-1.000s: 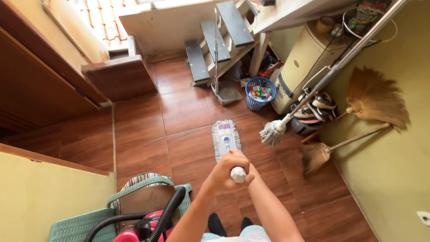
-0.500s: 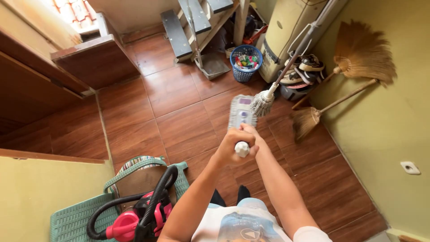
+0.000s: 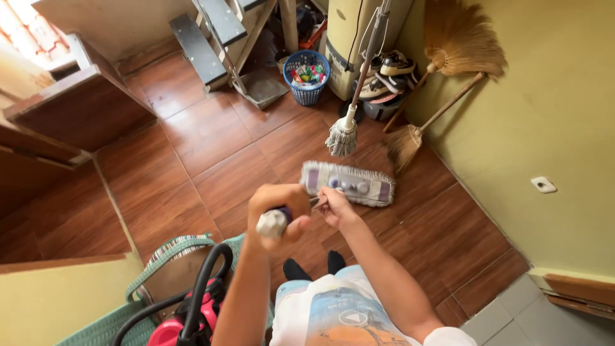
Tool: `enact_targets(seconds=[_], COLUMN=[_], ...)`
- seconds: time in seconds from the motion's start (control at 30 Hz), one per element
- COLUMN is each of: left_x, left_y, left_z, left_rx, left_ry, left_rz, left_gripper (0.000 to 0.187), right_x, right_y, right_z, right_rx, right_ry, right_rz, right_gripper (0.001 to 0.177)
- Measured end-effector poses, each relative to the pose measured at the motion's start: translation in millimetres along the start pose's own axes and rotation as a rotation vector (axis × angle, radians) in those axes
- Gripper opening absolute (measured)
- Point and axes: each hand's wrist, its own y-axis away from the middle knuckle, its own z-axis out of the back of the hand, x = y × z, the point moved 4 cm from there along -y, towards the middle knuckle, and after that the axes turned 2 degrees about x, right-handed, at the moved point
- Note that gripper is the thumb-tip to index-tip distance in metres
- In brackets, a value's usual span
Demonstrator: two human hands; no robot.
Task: Mopping the tiled and wooden floors across various rooms in a home.
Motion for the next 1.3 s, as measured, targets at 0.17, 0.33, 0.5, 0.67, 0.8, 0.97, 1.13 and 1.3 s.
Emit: enact_targets(seconds=[0.17, 0.33, 0.5, 0.67, 0.8, 0.97, 1.13, 1.3], left_x=[65.2, 87.2, 98.5, 102.5, 75.1, 36.0, 12.3, 34.4], left_y=[23.7, 47.9, 62.7, 78.0, 74.4, 37.4, -27.6, -78.7], left_z=[-6.4, 9.6, 43.9, 65.0, 76.8, 98.2, 72.4, 11.0], left_rx=[0.356, -0.054, -0.389, -0.478, -0.457, -0.278, 0.044, 0.244], left_ry=[0.329, 0.185, 0.245, 0.174, 0.046, -0.196, -0.338, -0.241], left_rz=[0.22, 0.212, 0.111, 0.113, 0.069, 0.041, -0.032, -0.056], left_gripper=[0.031, 0.034, 0.033, 0.035, 0.033, 0.03, 0.022, 0.034], right_x=[-23.5, -21.4, -26.5, -40.1, -92.3, -67.9, -24.8, 61.8], right_y=[-35.4, -55.9, -134.1, -180.2, -259.5, -180.2, -89.5, 28.6], right_z=[47.6, 20.6, 0.1, -30.7, -37.3, -132.5, -153.0, -190.3], right_rx=[-0.004, -0.046, 0.008, 0.06, 0.214, 0.235, 0.207, 0.232], right_ry=[0.043, 0.212, 0.416, 0.47, 0.403, 0.415, 0.294, 0.037], right_rz=[-0.081, -0.235, -0.231, -0.255, -0.31, -0.169, -0.072, 0.057], right_gripper=[0.017, 0.014, 0.014, 0.008, 0.018, 0.015, 0.015, 0.017])
